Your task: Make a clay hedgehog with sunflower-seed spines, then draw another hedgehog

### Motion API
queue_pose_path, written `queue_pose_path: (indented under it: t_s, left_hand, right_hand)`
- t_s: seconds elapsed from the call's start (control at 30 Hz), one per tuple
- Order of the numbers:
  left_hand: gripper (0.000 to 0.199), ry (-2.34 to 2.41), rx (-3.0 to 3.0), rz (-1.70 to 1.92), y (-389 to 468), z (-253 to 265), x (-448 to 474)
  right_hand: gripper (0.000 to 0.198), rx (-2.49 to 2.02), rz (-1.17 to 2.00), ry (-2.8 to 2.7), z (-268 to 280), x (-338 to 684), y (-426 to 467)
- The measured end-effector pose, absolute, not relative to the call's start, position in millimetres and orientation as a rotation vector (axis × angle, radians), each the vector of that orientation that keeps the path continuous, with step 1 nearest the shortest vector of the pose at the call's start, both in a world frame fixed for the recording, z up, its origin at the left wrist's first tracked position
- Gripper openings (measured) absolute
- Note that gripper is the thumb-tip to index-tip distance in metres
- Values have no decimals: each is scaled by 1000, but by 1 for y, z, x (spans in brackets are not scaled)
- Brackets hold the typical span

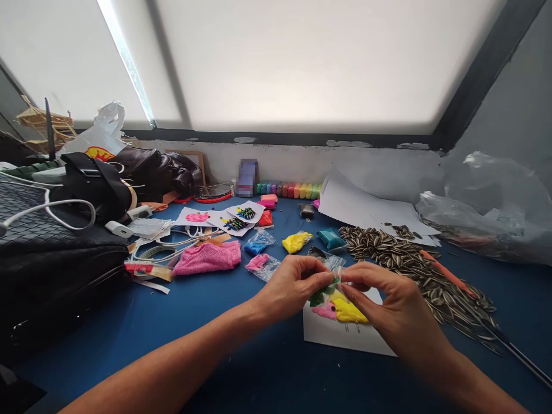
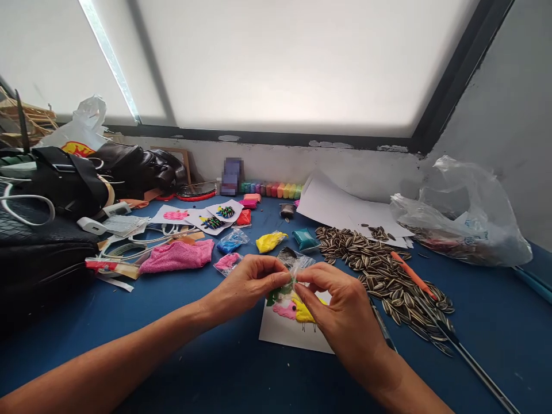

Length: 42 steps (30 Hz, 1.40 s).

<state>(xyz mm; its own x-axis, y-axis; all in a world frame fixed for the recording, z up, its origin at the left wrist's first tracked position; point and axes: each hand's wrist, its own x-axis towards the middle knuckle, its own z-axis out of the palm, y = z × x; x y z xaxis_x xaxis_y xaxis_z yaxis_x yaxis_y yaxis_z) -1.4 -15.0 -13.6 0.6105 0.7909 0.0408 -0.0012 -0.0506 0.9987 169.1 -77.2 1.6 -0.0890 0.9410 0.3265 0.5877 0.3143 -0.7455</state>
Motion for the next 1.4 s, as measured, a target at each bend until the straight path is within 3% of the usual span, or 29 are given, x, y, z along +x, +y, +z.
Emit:
queue_pose_path:
  t_s: [0.23,0.83,1.03,1.27,1.4]
  left_hand:
    - [37,620,1435,690,-11,-18,-3]
    - [32,641,1487,665,-10,-14,-4]
    - [30,664,1347,787,-6,-11,-7]
    - [21,638,1012,895,-8,2,-6]
    - [21,581,1002,905,-8,4,-8]
  right_hand:
    - [16,-1331,411,-1863,2,170,-78]
    - [11,-1267,226,-1878,4,165,-78]
    - [8,-1287,435,-1626,11,167,-78]
    - [23,-1362,792,-1367,16,167,-79]
    - [12,-1313,854,-1368,15,171,-77]
